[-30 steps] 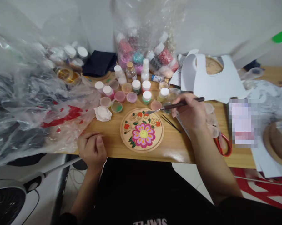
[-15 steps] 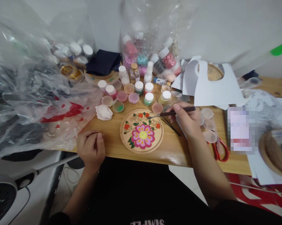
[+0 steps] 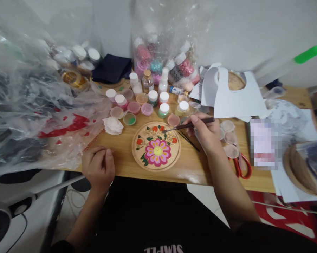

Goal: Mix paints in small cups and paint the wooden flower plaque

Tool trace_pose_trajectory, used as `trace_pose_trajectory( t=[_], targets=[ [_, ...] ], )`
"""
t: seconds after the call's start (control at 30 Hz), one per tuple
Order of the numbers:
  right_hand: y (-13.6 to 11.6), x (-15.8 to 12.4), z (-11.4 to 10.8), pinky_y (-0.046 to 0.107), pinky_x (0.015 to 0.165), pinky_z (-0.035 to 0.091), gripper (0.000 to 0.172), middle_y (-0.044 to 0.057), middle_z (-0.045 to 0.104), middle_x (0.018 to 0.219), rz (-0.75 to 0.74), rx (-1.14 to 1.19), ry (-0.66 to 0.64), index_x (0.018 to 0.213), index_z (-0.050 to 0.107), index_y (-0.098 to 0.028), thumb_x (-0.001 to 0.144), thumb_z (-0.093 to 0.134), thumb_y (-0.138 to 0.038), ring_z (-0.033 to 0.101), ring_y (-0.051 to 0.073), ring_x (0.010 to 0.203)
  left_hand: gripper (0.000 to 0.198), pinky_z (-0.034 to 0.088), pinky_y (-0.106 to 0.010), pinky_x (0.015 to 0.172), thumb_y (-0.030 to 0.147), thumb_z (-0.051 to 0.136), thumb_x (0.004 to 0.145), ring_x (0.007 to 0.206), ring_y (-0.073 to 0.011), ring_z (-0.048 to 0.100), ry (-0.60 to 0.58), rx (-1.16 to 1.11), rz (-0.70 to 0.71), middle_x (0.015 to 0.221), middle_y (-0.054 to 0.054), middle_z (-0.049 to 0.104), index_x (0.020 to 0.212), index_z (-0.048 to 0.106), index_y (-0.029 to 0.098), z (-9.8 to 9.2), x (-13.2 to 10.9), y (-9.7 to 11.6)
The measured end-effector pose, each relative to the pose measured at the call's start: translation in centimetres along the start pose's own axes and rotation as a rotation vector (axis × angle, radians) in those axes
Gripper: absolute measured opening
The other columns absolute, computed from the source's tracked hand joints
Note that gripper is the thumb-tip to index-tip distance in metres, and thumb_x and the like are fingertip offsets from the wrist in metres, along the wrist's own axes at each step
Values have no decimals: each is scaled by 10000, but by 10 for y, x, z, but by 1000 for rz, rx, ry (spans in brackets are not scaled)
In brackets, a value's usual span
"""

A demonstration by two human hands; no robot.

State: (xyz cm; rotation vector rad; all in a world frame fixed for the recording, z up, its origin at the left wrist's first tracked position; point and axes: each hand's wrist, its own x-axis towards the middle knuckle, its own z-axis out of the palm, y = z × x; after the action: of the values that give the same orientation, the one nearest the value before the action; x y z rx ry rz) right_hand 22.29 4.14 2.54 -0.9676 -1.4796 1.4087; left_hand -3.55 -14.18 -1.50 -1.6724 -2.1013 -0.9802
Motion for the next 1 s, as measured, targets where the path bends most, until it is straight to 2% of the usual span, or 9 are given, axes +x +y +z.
trace_pose_trajectory(
  t=[0.43,0.6,0.7,0.87,1.0],
  targets=[
    [-2,0,2,238,368,319,359,-5,579,478,15,13,37,644,725,-236,786,714,-566,480,96,399,159,452,-361,698,192,532,896,732,-206,585,27,-11,-5,733,-62,607,759,614,186,1,-2,-1],
    [0,1,0,244,374,343,357,-7,593,487,10,34,44,621,711,-235,788,714,-550,491,103,398,141,456,-362,703,209,537,893,731,-205,585,7,-17,-42,737,-64,619,770,605,191,2,-2,-1],
    [1,3,-2,244,370,351,332,-8,602,503,-1,86,101,619,692,-235,794,707,-516,496,106,399,134,451,-363,687,228,542,888,711,-204,576,6,-11,-70,728,-63,614,775,601,190,2,-3,-2],
    [-5,6,-3,234,349,345,338,-9,610,529,4,151,235,565,630,-221,728,755,-490,480,87,378,120,438,-370,715,225,554,888,737,-212,581,3,-31,-80,752,-66,627,789,612,191,2,-5,-3],
    [-4,5,-2,225,351,341,293,-13,628,555,2,158,235,567,647,-228,722,779,-439,480,78,393,131,442,-378,709,233,553,887,733,-222,581,-6,-37,-81,744,-73,626,773,608,198,3,-5,-4]
  ],
)
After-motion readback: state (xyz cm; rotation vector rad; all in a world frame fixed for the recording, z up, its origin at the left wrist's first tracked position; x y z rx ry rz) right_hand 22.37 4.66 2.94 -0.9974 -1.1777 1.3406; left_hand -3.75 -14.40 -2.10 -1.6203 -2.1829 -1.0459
